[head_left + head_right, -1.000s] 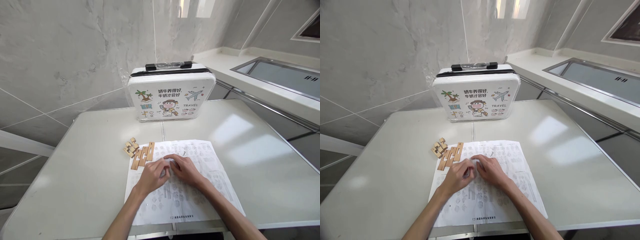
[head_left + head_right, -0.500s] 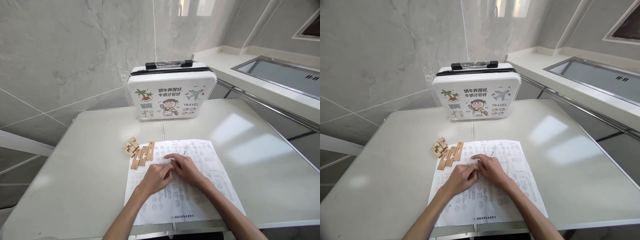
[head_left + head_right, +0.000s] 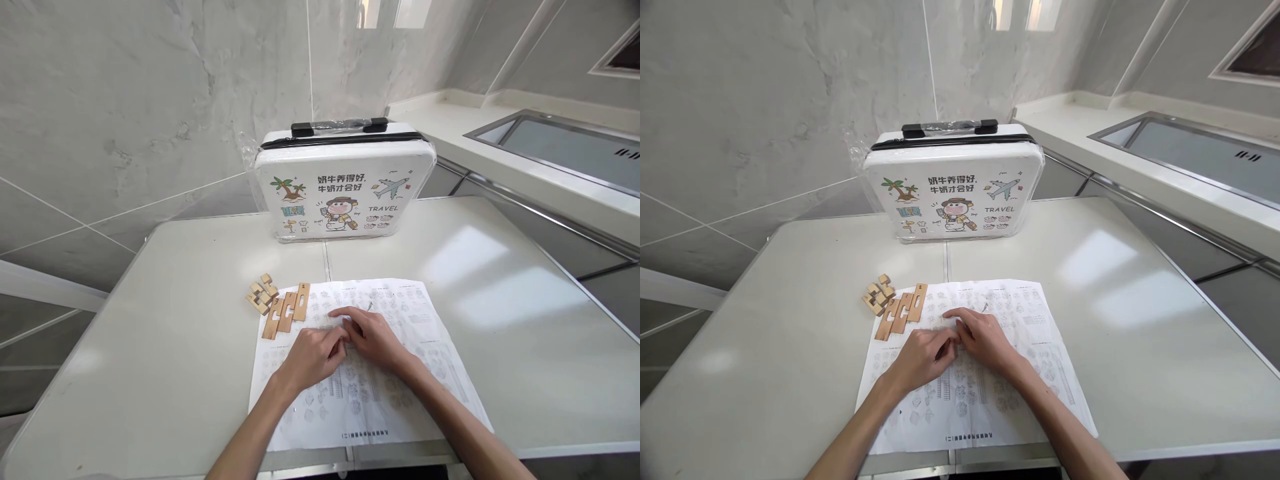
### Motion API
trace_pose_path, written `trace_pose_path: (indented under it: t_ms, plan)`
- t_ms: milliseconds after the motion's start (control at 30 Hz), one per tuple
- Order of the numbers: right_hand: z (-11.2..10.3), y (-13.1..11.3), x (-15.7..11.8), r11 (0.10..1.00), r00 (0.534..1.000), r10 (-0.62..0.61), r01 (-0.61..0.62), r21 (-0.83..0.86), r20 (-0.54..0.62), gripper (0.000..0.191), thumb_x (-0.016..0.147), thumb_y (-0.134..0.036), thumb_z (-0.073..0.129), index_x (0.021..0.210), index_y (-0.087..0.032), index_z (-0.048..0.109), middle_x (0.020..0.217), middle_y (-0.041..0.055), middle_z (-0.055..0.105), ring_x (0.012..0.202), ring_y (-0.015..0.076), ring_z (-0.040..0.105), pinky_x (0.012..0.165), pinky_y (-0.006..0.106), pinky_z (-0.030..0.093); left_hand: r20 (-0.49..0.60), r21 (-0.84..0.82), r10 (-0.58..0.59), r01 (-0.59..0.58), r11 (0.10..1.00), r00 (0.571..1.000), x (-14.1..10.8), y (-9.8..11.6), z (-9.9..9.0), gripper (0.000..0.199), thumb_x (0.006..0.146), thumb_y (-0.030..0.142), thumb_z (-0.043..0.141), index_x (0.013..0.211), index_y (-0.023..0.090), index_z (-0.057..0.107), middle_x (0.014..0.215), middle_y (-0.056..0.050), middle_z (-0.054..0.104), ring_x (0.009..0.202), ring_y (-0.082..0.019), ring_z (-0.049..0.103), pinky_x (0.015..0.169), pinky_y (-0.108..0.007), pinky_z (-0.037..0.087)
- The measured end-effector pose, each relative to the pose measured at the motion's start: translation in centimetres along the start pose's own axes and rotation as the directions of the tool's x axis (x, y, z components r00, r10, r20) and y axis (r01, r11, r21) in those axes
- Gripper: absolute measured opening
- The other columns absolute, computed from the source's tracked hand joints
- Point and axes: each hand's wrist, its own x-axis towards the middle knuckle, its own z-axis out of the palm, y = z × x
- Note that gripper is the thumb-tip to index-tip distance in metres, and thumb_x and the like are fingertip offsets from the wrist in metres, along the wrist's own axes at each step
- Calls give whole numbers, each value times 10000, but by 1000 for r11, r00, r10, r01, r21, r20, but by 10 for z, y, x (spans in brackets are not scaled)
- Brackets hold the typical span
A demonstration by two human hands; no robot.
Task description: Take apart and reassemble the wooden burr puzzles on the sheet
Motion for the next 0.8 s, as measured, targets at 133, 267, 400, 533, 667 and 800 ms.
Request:
trace_pose_path:
  t_ms: [133, 267, 400, 533, 667, 800]
  plan:
    - [0, 1, 0, 1000, 1000, -5, 5, 2, 3, 364, 1020, -145, 446, 1274, -244, 688, 674, -37, 603, 579, 141, 525, 608, 247, 378, 4, -6, 1, -1, 1000, 1000, 0, 0, -1, 161, 963, 104, 499, 987, 224, 603, 652, 44, 651, 505, -138, 596, 499, -251, 422]
    - [0, 1, 0, 1000, 1000, -8, 8, 5, 2, 375, 1007, -131, 450, 1278, -243, 685, 679, -34, 608, 595, 144, 539, 609, 245, 380, 3, -10, 1, 0, 1000, 1000, 0, 1, -1, 160, 968, 103, 500, 992, 221, 605, 659, 42, 655, 513, -139, 598, 502, -250, 419]
    - [0, 0, 0, 1000, 1000, -8, 8, 7, 2, 361, 1023, -150, 440, 1274, -231, 687, 680, -26, 616, 584, 141, 538, 605, 247, 386, -4, -11, 2, -2, 1000, 1000, 0, 1, -1, 169, 960, 91, 500, 986, 220, 606, 657, 40, 658, 513, -141, 600, 498, -250, 409]
    - [0, 0, -1, 1000, 1000, -9, 9, -1, 0, 360, 1020, -154, 443, 1273, -232, 687, 681, -26, 621, 584, 142, 535, 611, 252, 394, -8, -18, 11, -11, 1000, 1000, 0, 1, -1, 174, 954, 89, 504, 985, 221, 613, 657, 41, 667, 511, -139, 605, 496, -248, 415]
    - [0, 0, -1, 1000, 1000, -5, 4, -9, -6, 358, 1014, -155, 454, 1268, -241, 691, 685, -29, 621, 589, 142, 537, 615, 249, 395, -37, -23, 20, -21, 1000, 999, -1, 1, -2, 192, 944, 87, 513, 1002, 228, 629, 656, 49, 672, 513, -132, 607, 501, -245, 428]
    - [-1, -2, 0, 1000, 1000, -13, 13, -11, -11, 352, 1023, -170, 449, 1268, -250, 690, 725, -21, 640, 578, 139, 523, 615, 252, 393, -137, -12, -25, 23, 1000, 990, 0, -3, -8, 191, 955, 100, 518, 1006, 240, 638, 665, 50, 657, 541, -126, 607, 536, -249, 448]
